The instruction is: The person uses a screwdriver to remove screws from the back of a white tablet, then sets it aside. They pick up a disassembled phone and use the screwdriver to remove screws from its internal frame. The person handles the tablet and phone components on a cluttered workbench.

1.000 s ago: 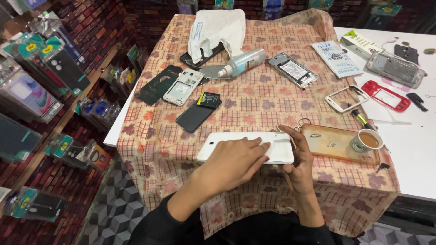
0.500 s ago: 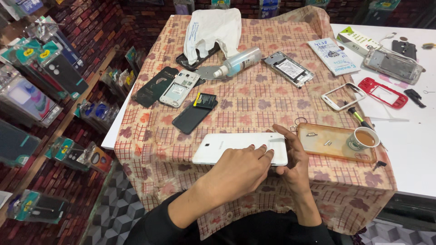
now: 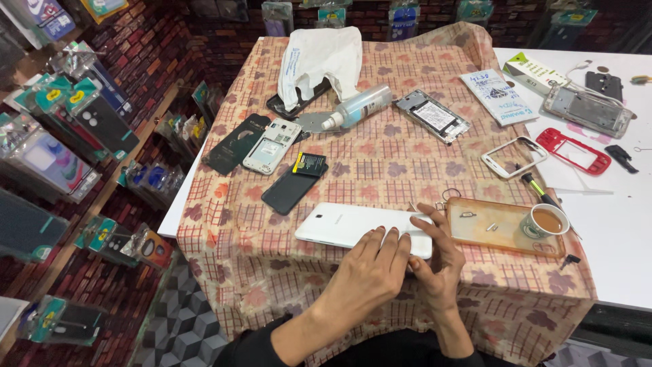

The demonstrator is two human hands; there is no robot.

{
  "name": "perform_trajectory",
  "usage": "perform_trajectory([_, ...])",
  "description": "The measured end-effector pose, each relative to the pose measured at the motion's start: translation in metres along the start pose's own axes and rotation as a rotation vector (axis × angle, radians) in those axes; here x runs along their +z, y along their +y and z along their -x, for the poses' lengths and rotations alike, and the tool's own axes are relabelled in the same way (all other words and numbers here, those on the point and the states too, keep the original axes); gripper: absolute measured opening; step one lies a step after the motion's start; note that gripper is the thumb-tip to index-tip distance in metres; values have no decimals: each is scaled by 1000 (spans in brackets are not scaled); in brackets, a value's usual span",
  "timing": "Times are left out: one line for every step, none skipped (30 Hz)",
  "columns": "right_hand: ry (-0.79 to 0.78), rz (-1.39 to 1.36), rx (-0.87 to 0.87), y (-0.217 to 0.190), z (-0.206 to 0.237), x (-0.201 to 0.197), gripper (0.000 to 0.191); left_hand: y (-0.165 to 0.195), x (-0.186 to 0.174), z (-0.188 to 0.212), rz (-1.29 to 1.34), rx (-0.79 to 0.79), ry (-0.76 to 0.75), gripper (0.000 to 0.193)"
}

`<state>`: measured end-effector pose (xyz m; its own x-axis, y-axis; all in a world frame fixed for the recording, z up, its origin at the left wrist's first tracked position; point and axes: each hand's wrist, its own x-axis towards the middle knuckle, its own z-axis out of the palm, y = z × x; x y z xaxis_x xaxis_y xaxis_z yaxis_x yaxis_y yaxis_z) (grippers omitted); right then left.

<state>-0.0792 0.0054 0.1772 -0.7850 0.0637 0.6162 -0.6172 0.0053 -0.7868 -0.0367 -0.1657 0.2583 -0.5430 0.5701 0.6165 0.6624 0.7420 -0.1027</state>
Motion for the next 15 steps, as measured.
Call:
perform_trajectory([13, -1, -3, -1, 2, 3, 68, -1, 2, 2, -1, 0, 26, 47])
perform_trajectory([25, -2, -7, -2, 4, 6, 67, -3, 3, 3, -2, 0, 52, 46])
perform_trajectory([37, -6, -10, -2, 6, 10, 66, -6, 4, 5, -5, -1, 77, 44])
perform_trajectory([67, 4, -29, -1, 7, 14, 65, -9, 5, 7, 15, -2, 92, 44])
perform_trajectory([95, 13, -48, 0, 8, 19, 63, -11, 6, 9, 35, -5, 108, 43])
perform_trajectory([121, 22, -67, 1, 9, 23, 61, -13, 7, 11, 55, -10, 125, 42])
perform_trajectory([139, 40, -85, 2, 9, 26, 62, -15, 8, 12, 58, -17, 133, 41])
perform_trajectory([158, 58, -104, 4, 8, 30, 62, -16, 10, 13, 61, -23, 141, 39])
perform_trajectory([176, 76, -124, 5, 7, 32, 62, -17, 11, 14, 63, -29, 152, 38])
perform_trajectory([184, 78, -118, 7, 7, 34, 63, -18, 12, 15, 63, -32, 166, 37])
perform_trajectory([193, 81, -111, 8, 8, 36, 64, -20, 13, 17, 65, -34, 179, 36])
perform_trajectory([202, 85, -106, 9, 7, 38, 64, -21, 14, 17, 68, -36, 194, 36])
perform_trajectory([202, 87, -125, 10, 6, 38, 64, -22, 15, 18, 72, -42, 199, 35])
perform_trajectory([203, 89, -145, 11, 5, 40, 64, -23, 15, 18, 75, -48, 203, 35])
perform_trajectory([202, 90, -164, 11, 5, 41, 64, -24, 16, 19, 78, -55, 208, 34])
